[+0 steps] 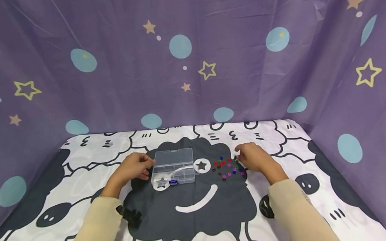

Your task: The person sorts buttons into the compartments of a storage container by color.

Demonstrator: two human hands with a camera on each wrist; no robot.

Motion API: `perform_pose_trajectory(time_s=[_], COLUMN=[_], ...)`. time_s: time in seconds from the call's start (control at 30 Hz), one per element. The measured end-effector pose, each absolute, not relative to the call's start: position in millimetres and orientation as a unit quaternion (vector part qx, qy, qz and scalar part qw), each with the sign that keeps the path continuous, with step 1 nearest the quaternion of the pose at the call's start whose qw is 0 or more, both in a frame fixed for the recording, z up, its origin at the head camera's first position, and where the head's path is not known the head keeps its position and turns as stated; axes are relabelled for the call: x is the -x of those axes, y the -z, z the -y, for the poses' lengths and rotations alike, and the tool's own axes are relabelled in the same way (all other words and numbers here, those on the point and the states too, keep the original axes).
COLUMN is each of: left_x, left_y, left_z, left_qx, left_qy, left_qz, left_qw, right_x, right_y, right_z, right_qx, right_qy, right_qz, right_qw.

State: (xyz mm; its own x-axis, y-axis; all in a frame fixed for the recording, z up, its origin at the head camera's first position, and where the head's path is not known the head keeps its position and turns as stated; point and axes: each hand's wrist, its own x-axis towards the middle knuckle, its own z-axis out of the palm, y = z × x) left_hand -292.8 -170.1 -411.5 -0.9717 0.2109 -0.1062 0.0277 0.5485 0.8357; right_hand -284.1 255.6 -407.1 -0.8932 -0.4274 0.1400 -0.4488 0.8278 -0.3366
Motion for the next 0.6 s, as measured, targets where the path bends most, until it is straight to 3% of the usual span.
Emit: perform_pose_trajectory(time_s=[0.27,0.6], left_x=[293,294], left_y=[416,423], left_z=[174,172], left_qx=[-0.03,-0.004], left_qy=[-0.545,-0.579], left_qz=[-0.817,-0.794], left_qw=[0.184,0.184], right_x=[288,286], right_y=[409,406], right_z=[-264,-272], right_qx=[-0.25,-0.23], right_qy=[-0.189,-0.224], right_qz=[0.949,0.942], right_qw=[0.029,-0.098])
